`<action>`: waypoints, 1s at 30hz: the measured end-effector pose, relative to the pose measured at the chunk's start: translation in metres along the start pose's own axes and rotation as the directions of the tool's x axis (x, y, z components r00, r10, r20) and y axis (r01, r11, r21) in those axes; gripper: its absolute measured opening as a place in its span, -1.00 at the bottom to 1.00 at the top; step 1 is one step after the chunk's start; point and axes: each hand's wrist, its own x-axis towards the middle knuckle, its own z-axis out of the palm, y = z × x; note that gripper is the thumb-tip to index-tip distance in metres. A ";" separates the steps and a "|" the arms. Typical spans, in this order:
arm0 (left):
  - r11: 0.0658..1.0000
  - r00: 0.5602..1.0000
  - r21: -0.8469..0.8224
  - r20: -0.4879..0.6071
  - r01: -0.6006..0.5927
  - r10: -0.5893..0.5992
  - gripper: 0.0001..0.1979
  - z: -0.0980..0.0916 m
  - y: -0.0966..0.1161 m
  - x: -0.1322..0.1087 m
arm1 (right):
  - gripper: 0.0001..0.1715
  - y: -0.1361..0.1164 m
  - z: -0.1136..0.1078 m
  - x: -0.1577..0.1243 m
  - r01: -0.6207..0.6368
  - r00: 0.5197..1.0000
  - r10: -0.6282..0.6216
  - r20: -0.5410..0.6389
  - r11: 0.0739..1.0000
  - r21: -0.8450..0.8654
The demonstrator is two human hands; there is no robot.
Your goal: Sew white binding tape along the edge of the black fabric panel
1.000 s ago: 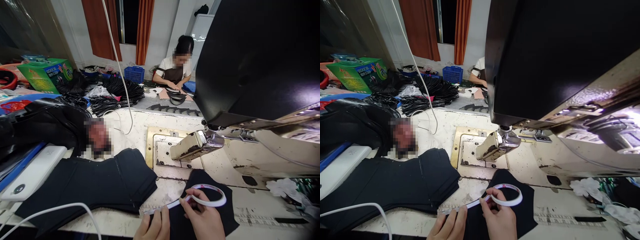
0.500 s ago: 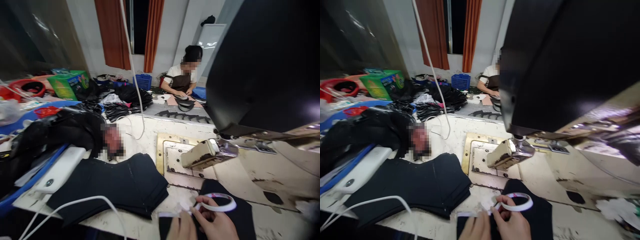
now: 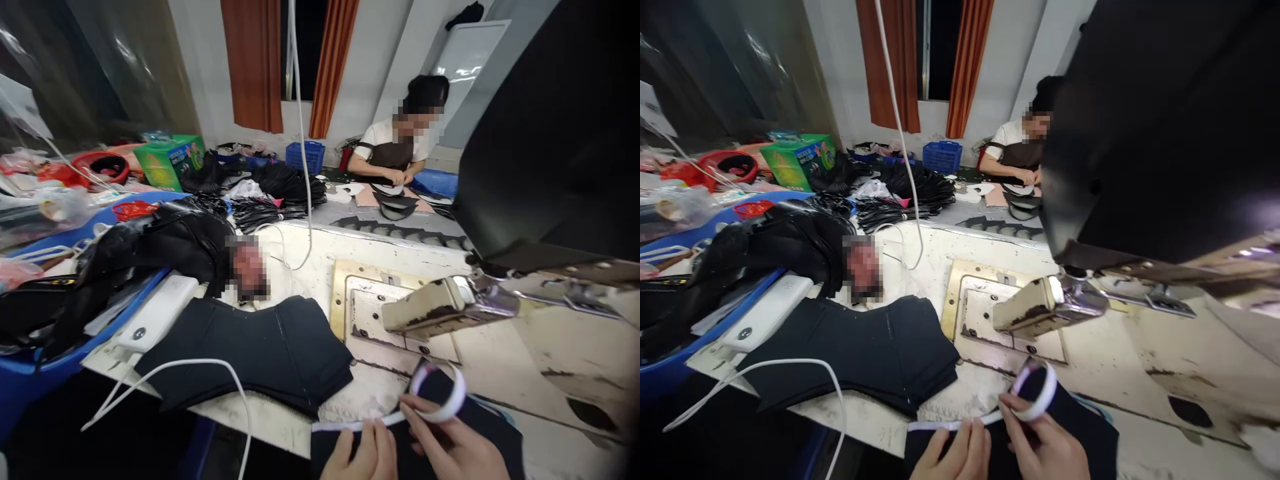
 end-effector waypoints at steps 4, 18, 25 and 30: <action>0.999 0.987 -0.026 0.154 -0.042 0.046 -0.64 -0.009 0.004 0.002 | -0.63 -0.013 -0.005 0.006 0.084 0.996 -0.083 -0.029 0.996 0.011; 0.997 0.952 0.002 0.296 -0.079 0.075 -0.69 -0.006 0.006 0.015 | -0.61 -0.012 0.002 0.009 0.025 0.999 -0.026 -0.043 1.000 -0.006; 0.995 0.944 -0.050 0.313 -0.091 0.102 -0.70 -0.006 0.000 0.015 | -0.65 -0.015 -0.002 0.020 0.148 0.988 -0.153 -0.004 0.961 -0.235; 0.986 0.925 -0.134 0.353 -0.102 0.143 -0.67 -0.012 -0.020 0.012 | -0.78 -0.022 -0.008 0.019 0.286 0.957 -0.263 0.125 0.930 -0.232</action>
